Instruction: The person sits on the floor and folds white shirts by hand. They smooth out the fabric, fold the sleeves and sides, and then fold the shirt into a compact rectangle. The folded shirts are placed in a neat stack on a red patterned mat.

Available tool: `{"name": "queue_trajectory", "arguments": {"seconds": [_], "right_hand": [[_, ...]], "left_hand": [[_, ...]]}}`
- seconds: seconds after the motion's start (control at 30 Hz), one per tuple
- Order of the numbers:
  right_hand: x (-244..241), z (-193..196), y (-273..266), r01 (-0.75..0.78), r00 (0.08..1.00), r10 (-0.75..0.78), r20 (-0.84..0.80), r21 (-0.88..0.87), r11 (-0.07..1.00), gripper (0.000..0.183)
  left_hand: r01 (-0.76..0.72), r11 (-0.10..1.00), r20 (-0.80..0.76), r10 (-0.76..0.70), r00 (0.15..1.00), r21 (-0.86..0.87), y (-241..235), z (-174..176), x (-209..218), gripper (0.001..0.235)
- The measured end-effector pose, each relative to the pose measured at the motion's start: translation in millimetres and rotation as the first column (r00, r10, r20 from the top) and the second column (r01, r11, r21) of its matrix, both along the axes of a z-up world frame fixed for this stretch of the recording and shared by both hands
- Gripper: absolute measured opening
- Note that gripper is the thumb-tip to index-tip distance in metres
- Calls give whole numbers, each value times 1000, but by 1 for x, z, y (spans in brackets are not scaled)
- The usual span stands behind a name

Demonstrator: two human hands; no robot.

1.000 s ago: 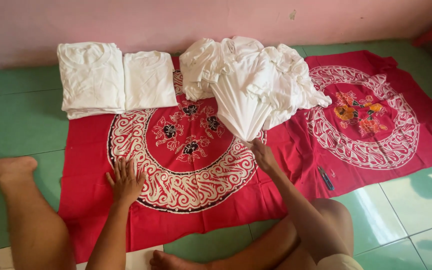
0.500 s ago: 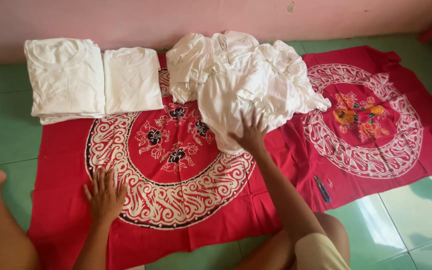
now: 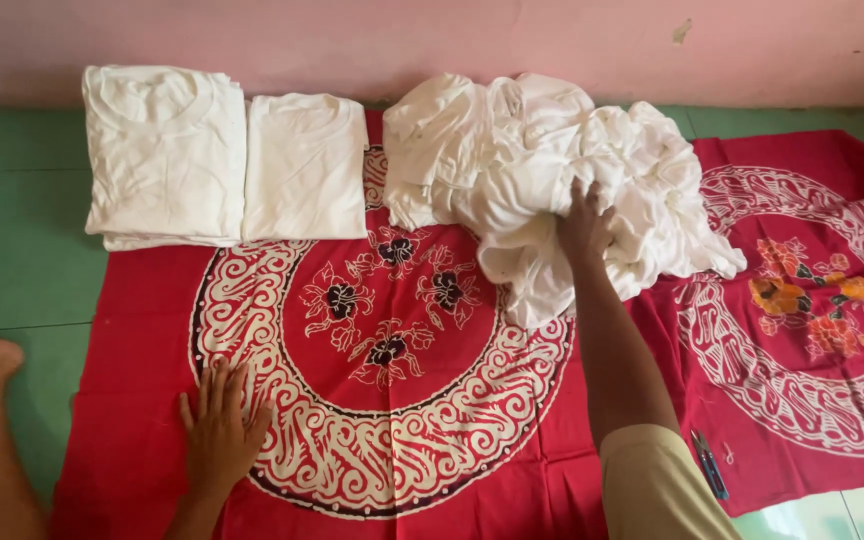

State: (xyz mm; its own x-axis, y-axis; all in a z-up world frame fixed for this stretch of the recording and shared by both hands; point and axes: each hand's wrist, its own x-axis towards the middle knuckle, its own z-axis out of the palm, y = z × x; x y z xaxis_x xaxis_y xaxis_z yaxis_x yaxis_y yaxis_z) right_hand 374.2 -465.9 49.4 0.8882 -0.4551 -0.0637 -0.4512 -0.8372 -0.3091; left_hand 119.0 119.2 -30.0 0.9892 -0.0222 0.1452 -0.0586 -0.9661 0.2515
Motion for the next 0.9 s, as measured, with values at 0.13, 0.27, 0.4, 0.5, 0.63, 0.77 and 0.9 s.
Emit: {"name": "queue_trajectory", "arguments": {"seconds": [0.13, 0.27, 0.4, 0.5, 0.63, 0.77, 0.9], "right_hand": [[4, -13, 2, 68, 998, -68, -7, -2, 998, 67], [-25, -40, -4, -43, 948, 28, 318, 40, 998, 76], [-61, -17, -4, -189, 858, -30, 513, 369, 910, 85], [-73, -16, -12, -46, 690, -350, 634, 521, 852, 26], [-87, -2, -20, -44, 626, -515, 585, 686, 726, 32], [-93, -25, -17, -254, 791, -119, 599, 500, 828, 25], [-133, -7, 29, -256, 812, -11, 584, 373, 892, 33]], "left_hand": [[-13, 1000, 2, 13, 1000, 13, 2, -2, 3, 74], [-1, 1000, 8, 1, 1000, 2, -1, -1, 1, 75], [-13, 1000, 11, 13, 1000, 21, 1, -3, 2, 74], [-12, 1000, 13, 12, 1000, 4, 0, -1, 1, 75], [-6, 1000, 7, 6, 1000, -1, 3, -8, 2, 75], [-5, 1000, 18, 5, 1000, 3, 4, -9, 1, 77], [-3, 1000, 4, 4, 1000, -7, 6, -11, 1, 76]]}}
